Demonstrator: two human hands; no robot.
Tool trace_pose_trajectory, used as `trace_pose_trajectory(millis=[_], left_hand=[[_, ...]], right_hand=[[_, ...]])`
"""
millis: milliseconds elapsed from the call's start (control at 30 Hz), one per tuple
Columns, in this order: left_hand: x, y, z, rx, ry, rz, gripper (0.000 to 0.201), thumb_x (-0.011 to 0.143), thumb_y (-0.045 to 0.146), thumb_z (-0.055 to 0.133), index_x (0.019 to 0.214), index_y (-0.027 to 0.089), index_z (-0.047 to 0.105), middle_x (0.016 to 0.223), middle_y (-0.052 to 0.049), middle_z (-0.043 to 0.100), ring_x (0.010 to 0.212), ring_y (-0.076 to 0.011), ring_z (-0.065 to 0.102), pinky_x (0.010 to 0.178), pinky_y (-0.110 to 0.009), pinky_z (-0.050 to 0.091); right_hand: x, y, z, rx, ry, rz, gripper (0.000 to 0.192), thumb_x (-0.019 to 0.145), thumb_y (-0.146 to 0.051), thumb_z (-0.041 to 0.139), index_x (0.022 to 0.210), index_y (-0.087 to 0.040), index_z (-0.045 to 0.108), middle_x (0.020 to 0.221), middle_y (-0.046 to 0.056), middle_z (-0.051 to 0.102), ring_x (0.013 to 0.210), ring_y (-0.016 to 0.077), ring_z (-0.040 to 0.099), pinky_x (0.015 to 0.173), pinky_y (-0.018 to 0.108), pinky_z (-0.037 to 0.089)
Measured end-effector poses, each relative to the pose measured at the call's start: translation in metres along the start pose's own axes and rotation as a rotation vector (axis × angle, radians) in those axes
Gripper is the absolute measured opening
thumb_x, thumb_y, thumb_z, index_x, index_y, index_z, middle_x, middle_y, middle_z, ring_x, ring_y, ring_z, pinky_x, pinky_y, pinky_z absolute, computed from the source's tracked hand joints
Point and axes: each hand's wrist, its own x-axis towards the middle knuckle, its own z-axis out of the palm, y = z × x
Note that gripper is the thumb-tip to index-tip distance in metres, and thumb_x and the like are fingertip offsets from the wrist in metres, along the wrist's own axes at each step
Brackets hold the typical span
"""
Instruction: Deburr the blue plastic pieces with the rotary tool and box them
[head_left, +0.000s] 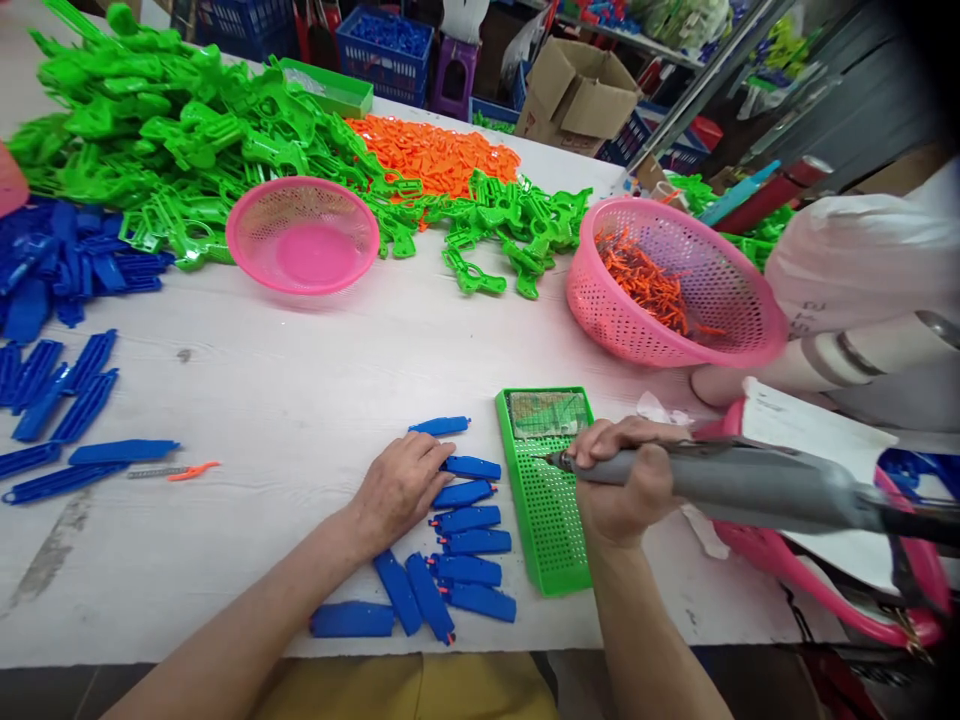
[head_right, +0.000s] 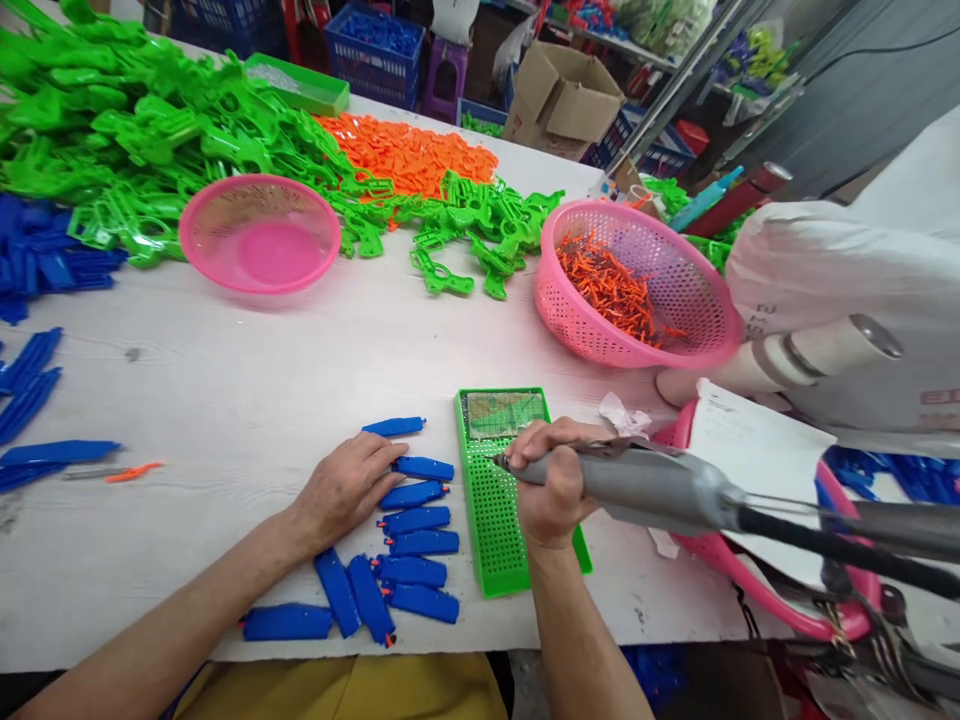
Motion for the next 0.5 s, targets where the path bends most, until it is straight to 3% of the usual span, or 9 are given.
trace_pose_trajectory(millis=[200, 333, 500], left_hand=[[0.002, 0.0, -0.001, -0.009, -0.067, -0.026, 0.017, 0.102, 0.024, 0.053, 0.114, 0.016, 0.063, 0.1, -0.008, 0.068, 0.09, -0.0239, 0.062, 0.077, -0.04, 0.056], [0.002, 0.002, -0.001, -0.016, -0.088, -0.05, 0.015, 0.1, 0.022, 0.056, 0.111, 0.017, 0.064, 0.099, -0.007, 0.067, 0.091, -0.0241, 0.061, 0.079, -0.04, 0.054], [0.002, 0.003, 0.0, -0.014, -0.138, -0.076, 0.013, 0.098, 0.023, 0.059, 0.108, 0.017, 0.065, 0.097, -0.007, 0.065, 0.091, -0.0248, 0.06, 0.079, -0.04, 0.054]], right_hand=[[-0.008, -0.019, 0.027, 0.101, -0.066, 0.041, 0.016, 0.088, -0.038, 0.062, 0.086, -0.022, 0.061, 0.061, -0.007, 0.054, 0.042, 0.01, 0.05, 0.042, 0.026, 0.044], [-0.027, -0.013, 0.049, 0.188, -0.142, 0.141, 0.014, 0.089, -0.037, 0.063, 0.09, -0.024, 0.06, 0.063, -0.007, 0.054, 0.045, 0.0096, 0.051, 0.044, 0.026, 0.046], [-0.039, -0.001, 0.064, 0.146, -0.162, 0.153, 0.016, 0.089, -0.039, 0.063, 0.089, -0.024, 0.055, 0.063, -0.008, 0.051, 0.044, 0.0092, 0.05, 0.044, 0.026, 0.045]])
